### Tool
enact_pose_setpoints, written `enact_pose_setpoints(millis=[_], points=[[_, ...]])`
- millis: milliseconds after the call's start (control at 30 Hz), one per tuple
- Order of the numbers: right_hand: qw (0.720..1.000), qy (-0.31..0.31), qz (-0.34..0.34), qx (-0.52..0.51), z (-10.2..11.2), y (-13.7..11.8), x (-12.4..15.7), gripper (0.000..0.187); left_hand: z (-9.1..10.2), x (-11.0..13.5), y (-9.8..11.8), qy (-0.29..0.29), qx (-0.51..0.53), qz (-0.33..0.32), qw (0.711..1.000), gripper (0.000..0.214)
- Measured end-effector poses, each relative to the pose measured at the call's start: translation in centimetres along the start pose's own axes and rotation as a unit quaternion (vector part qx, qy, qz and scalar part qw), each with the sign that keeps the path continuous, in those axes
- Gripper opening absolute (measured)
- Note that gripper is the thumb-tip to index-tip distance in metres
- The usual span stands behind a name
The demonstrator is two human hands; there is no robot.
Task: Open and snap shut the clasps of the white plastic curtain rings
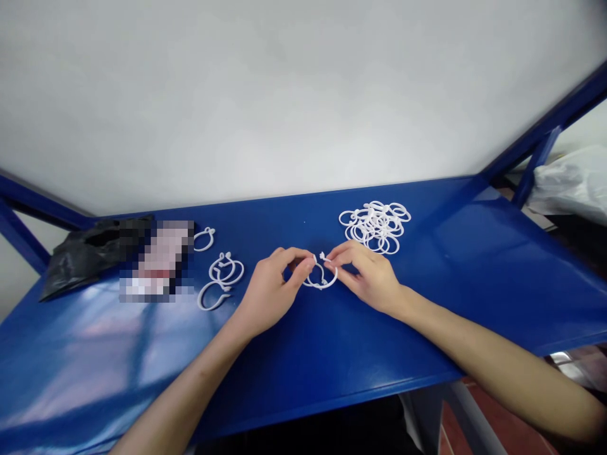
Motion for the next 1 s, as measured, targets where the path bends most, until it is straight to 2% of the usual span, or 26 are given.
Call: enact_pose_setpoints(millis=[133, 267, 400, 500, 667, 833, 1000], points=[[0.999, -0.01, 0.035, 0.021, -0.2, -0.7, 0.3, 0.008, -1.5, 0.4, -1.4, -0.023, 0.152, 0.085, 0.984, 0.022], [0.999, -0.02, 0.036, 0.009, -0.5, -1.1, 0.1, 0.012, -2.1, 0.4, -1.9, -0.01, 0.242, 0.11, 0.964, 0.023], [0.998, 0.01, -0.037, -0.039, 0.3, -0.3, -0.2, 0.019, -0.9, 0.3, -2.3, 0.054, 0.256, 0.102, 0.96, 0.026], [0.994, -0.003, -0.074, -0.083, -0.2, 0.2, -0.1, 0.021, -0.3, 0.3, -2.3, 0.087, 0.259, 0.091, 0.958, 0.024], [0.992, -0.018, -0.082, -0.099, -1.0, 0.5, 0.3, 0.014, -0.5, 0.5, -1.8, 0.087, 0.247, 0.069, 0.962, 0.019], [0.992, -0.036, -0.062, -0.101, -1.2, -0.1, 0.4, 0.006, -0.8, 0.6, -1.4, 0.096, 0.243, 0.047, 0.964, 0.011], [0.992, -0.04, -0.048, -0.111, -0.9, -0.7, 0.4, 0.008, -0.4, 1.0, -0.9, 0.111, 0.207, 0.005, 0.972, 0.005]])
Point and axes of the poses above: each hand's wrist, its own x-axis away from the middle knuckle, its own z-axis out of the back of the hand, y = z × x, the point moved 10 cm from there along -x, towards the middle knuckle, and after that the axes turned 9 degrees about -z, right-handed, at the moved point
